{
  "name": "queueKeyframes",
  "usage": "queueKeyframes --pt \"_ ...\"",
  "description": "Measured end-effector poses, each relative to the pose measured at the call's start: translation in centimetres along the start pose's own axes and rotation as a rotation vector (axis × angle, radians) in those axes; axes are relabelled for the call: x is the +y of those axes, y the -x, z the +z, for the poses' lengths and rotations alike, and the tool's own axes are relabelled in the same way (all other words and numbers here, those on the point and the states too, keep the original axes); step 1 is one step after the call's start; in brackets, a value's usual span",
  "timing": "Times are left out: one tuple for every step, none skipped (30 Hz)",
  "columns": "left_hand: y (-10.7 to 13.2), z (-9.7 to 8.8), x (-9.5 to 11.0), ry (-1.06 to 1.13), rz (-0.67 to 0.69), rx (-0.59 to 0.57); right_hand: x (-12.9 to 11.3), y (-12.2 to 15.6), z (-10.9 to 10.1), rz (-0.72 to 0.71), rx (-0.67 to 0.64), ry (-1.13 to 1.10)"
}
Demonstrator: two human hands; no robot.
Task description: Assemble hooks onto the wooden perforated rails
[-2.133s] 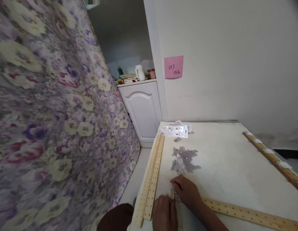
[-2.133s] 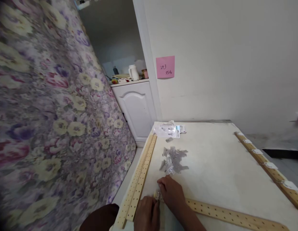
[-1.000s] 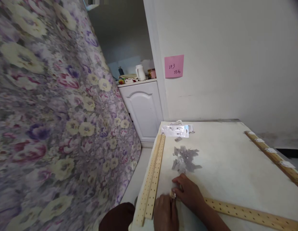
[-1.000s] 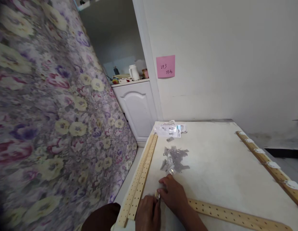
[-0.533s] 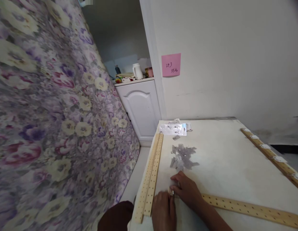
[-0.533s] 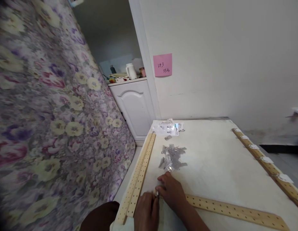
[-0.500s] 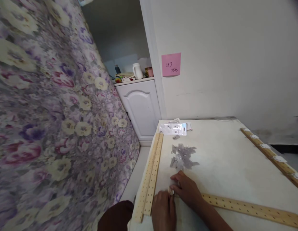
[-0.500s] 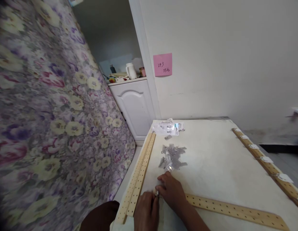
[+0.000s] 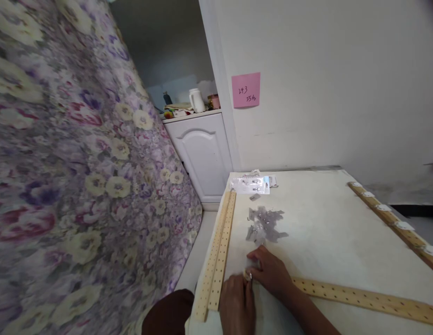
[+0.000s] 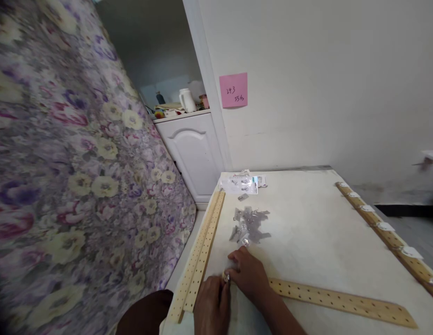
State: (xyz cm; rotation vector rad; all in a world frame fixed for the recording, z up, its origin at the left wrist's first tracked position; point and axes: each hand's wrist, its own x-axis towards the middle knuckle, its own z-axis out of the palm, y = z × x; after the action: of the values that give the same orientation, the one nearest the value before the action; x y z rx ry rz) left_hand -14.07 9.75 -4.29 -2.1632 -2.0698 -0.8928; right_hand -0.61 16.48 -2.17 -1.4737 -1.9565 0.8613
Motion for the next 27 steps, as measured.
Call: queueKeyframes --pt "0.0 0.0 0.0 0.002 -0.003 0.006 0.0 0.0 0.0 0.003 0.002 -0.004" --pt "0.0 0.0 0.0 0.005 -0.008 0.019 0.0 0.0 0.0 0.005 0.003 -0.008" --pt "0.0 0.1 0.0 0.011 -0.010 0.028 0.0 0.0 0.0 0.007 0.003 -0.011" --pt "0.1 0.2 0.0 0.021 -0.009 0.038 0.0 0.0 0.1 0.006 0.003 -0.013" --pt "0.1 0.3 -0.1 0.031 -0.008 0.047 0.0 0.0 0.1 0.006 0.003 -0.015" --pt "0.1 0.4 -0.1 0.042 -0.005 0.052 0.0 0.1 0.1 0.006 0.004 -0.015" --pt "0.2 0.4 -0.1 0.052 -0.003 0.051 0.1 0.1 0.1 0.006 0.006 -0.017" --pt "0.2 0.5 -0.1 0.058 -0.006 0.049 0.2 0.1 0.1 0.004 0.009 -0.022" --pt "0.2 0.5 -0.1 0.062 -0.009 0.044 0.2 0.0 0.2 -0.002 0.013 -0.030" --pt "0.3 0.5 -0.1 0.065 -0.014 0.041 0.3 0.0 0.2 -0.012 0.016 -0.039" --pt "0.3 0.4 -0.1 0.066 -0.017 0.036 0.3 0.0 0.2 -0.024 0.017 -0.048" --pt "0.4 0.3 0.0 0.068 -0.021 0.038 0.4 0.0 0.2 -0.038 0.018 -0.057" --pt "0.4 0.2 0.0 0.070 -0.022 0.040 0.5 0.1 0.1 -0.052 0.023 -0.063" --pt "0.4 0.0 0.1 0.075 -0.020 0.042 0.6 0.3 0.0 -0.067 0.032 -0.067" --pt "0.5 -0.1 0.1 0.083 -0.017 0.040 0.8 0.6 -0.2 -0.080 0.045 -0.067" --pt "0.5 -0.2 0.1 0.093 -0.013 0.035 1.2 1.1 -0.5 -0.090 0.066 -0.060" --pt "0.5 -0.3 0.1 0.107 -0.008 0.026 1.7 1.7 -1.0 -0.098 0.088 -0.047" --pt "0.6 -0.4 0.1 0.126 -0.005 0.025 2.4 2.6 -1.5 -0.096 0.113 -0.025" --pt "0.6 -0.4 0.0 0.149 -0.007 0.034 3.2 3.6 -2.2 -0.086 0.141 0.005" --pt "0.7 -0.4 0.0 0.175 -0.016 0.051 4.1 4.7 -3.0 -0.069 0.159 0.040" --pt "0.8 -0.3 -0.1 0.203 -0.029 0.067 5.1 5.8 -3.9 -0.046 0.170 0.077" --pt "1.0 -0.2 -0.2 0.235 -0.042 0.082 6.1 6.8 -4.7 -0.033 0.172 0.113" --pt "1.1 -0.1 -0.2 0.267 -0.052 0.088 7.1 7.8 -5.5 -0.030 0.161 0.141" --pt "1.3 0.0 -0.2 0.295 -0.057 0.088 7.9 8.6 -6.3 -0.018 0.156 0.162" --pt "1.5 0.2 -0.2 0.314 -0.054 0.081 8.5 9.3 -6.9 -0.004 0.143 0.176" --pt "1.7 0.3 -0.2 0.326 -0.044 0.074 8.9 9.7 -7.4 0.006 0.125 0.184" --pt "1.8 0.3 -0.2 0.330 -0.031 0.067 9.1 9.9 -7.8 0.013 0.107 0.189"
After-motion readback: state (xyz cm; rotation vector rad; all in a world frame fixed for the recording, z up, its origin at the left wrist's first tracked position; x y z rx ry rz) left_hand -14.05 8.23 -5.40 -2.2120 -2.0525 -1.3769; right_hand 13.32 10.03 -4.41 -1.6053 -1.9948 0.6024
